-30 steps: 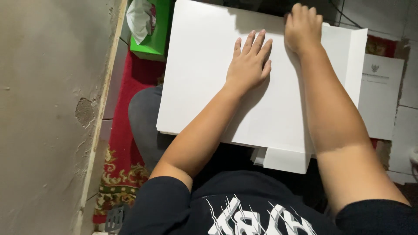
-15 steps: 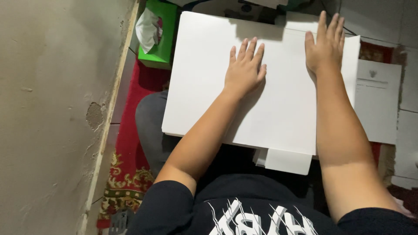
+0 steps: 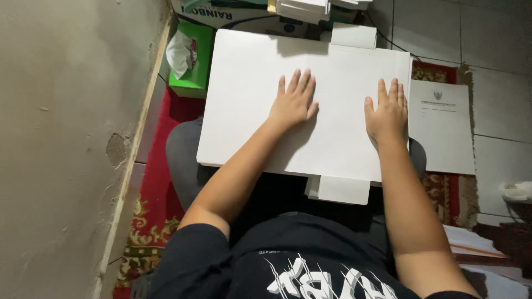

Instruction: Folding and smoothing paper folders and inserting documents into them.

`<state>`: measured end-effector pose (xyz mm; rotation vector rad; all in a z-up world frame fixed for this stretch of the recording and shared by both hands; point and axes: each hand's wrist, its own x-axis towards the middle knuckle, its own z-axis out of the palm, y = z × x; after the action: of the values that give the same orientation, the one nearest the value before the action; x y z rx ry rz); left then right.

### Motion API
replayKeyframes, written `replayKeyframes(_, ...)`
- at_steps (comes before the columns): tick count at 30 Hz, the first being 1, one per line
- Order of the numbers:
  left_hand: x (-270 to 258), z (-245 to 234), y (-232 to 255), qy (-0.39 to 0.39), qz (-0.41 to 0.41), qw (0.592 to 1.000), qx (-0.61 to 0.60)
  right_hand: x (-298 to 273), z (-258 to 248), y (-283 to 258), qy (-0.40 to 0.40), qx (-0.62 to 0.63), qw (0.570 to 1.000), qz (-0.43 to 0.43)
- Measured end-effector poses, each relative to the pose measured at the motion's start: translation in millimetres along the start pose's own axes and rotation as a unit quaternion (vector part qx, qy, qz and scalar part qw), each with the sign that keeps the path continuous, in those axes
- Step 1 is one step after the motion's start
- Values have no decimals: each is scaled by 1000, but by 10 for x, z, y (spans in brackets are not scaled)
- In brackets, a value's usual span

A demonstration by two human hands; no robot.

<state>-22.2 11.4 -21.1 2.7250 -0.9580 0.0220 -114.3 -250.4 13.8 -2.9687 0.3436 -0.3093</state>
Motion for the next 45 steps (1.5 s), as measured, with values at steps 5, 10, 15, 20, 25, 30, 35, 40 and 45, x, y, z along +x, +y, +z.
replayKeyframes(5,-863,-304,445,-20,29,999,5,-5,-95,-68,-14,-3,1000,16)
replayKeyframes(10,-1080,-443,580,-81,29,995,-52,11,-104,-50,-29,-5,999,23)
replayKeyframes(15,-14,-208,130,-36,-60,998,-5,46,4,-3,16,-2,1000,-13)
replayKeyframes(20,1139,129,-309,34,-113,993,-4,104,25,-15,15,30,999,-11)
replayKeyframes(25,1332,-165,-258,-90,-180,980,2,148,-168,-167,-60,43,996,48)
replayKeyframes(30,944,-143,-180,30,-129,991,20,111,-168,-156,-6,33,999,-6)
replayKeyframes(35,264,33,34,-2,-114,993,22,82,-153,-138,-17,55,998,14)
replayKeyframes(40,-430,-225,267,-47,-62,997,-29,17,137,120,77,14,997,-28)
replayKeyframes(45,-441,-173,315,-40,-108,993,-34,-461,-200,-116,2,20,1000,-13)
